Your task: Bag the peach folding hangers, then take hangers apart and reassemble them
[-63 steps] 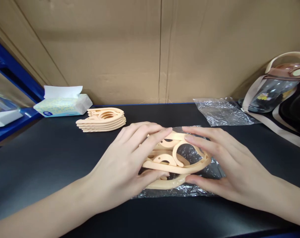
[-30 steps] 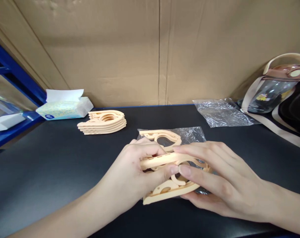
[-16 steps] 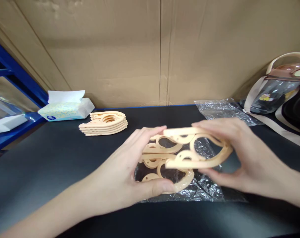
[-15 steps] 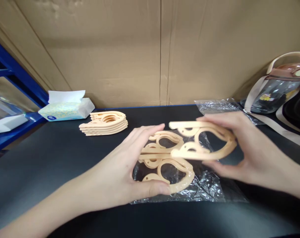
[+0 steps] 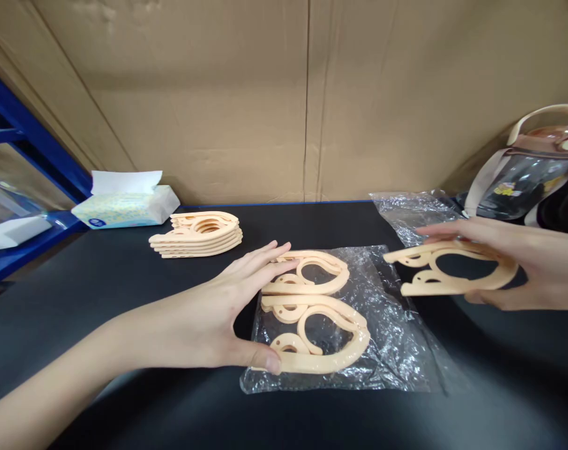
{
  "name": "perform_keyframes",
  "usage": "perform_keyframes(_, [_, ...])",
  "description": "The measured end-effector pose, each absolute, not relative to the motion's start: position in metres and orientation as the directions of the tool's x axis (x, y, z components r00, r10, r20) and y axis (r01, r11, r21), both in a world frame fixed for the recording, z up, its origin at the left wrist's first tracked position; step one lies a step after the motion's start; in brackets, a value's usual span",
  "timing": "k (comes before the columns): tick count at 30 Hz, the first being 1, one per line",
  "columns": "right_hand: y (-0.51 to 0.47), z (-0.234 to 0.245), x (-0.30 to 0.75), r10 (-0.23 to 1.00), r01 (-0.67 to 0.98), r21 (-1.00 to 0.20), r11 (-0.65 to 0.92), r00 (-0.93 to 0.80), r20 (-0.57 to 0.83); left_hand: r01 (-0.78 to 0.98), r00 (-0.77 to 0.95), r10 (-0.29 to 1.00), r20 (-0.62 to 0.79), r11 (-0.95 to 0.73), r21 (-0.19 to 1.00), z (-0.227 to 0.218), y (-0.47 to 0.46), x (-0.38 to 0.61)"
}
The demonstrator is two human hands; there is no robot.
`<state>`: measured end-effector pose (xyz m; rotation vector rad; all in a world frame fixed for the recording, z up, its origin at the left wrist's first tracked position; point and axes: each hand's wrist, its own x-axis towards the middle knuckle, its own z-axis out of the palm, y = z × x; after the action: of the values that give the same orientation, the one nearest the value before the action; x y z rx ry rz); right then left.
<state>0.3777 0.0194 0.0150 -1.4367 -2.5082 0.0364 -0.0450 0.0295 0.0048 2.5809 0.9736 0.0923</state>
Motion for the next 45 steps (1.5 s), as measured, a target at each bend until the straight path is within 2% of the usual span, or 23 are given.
perform_keyframes(3, [0.016,0.008,0.375,0.787,0.797,-0.075,0.599,-0.569,0.237,0.630,0.750,0.656,-0.079,-0.675,0.384,0.004,0.027,-0.039])
perform_keyframes(7, [0.010,0.009,0.355,0.736,0.732,-0.115,0.671,-0.638,0.227,0.633,0.750,0.656,-0.087,-0.674,0.381,0.004,0.021,-0.029])
perform_keyframes(12, [0.004,0.007,0.324,0.719,0.720,-0.097,0.687,-0.654,0.237,0.621,0.760,0.644,-0.089,-0.680,0.390,0.000,0.019,-0.024])
perform_keyframes(17, [-0.002,-0.003,0.301,0.788,0.759,-0.215,0.615,-0.583,0.195,0.600,0.778,0.620,-0.101,-0.687,0.409,-0.002,0.018,-0.024])
perform_keyframes(22, [-0.004,-0.013,0.285,0.792,0.720,-0.331,0.610,-0.555,0.253,0.517,0.825,0.565,-0.006,-0.751,0.410,0.003,0.017,-0.019])
perform_keyframes(27, [-0.004,-0.023,0.276,0.789,0.696,-0.373,0.614,-0.534,0.304,0.428,0.865,0.499,0.056,-0.791,0.437,0.005,0.015,-0.010])
perform_keyframes(30, [-0.003,-0.022,0.275,0.784,0.670,-0.407,0.621,-0.545,0.298,0.425,0.858,0.507,0.079,-0.789,0.444,0.003,0.015,-0.008])
perform_keyframes(40, [0.009,-0.008,0.301,0.803,0.700,-0.407,0.587,-0.566,0.186,0.477,0.856,0.516,-0.017,-0.777,0.410,0.003,0.014,-0.009])
perform_keyframes(45, [0.010,-0.010,0.296,0.822,0.687,-0.472,0.552,-0.542,0.171,0.494,0.849,0.527,-0.034,-0.770,0.405,0.000,0.014,-0.012])
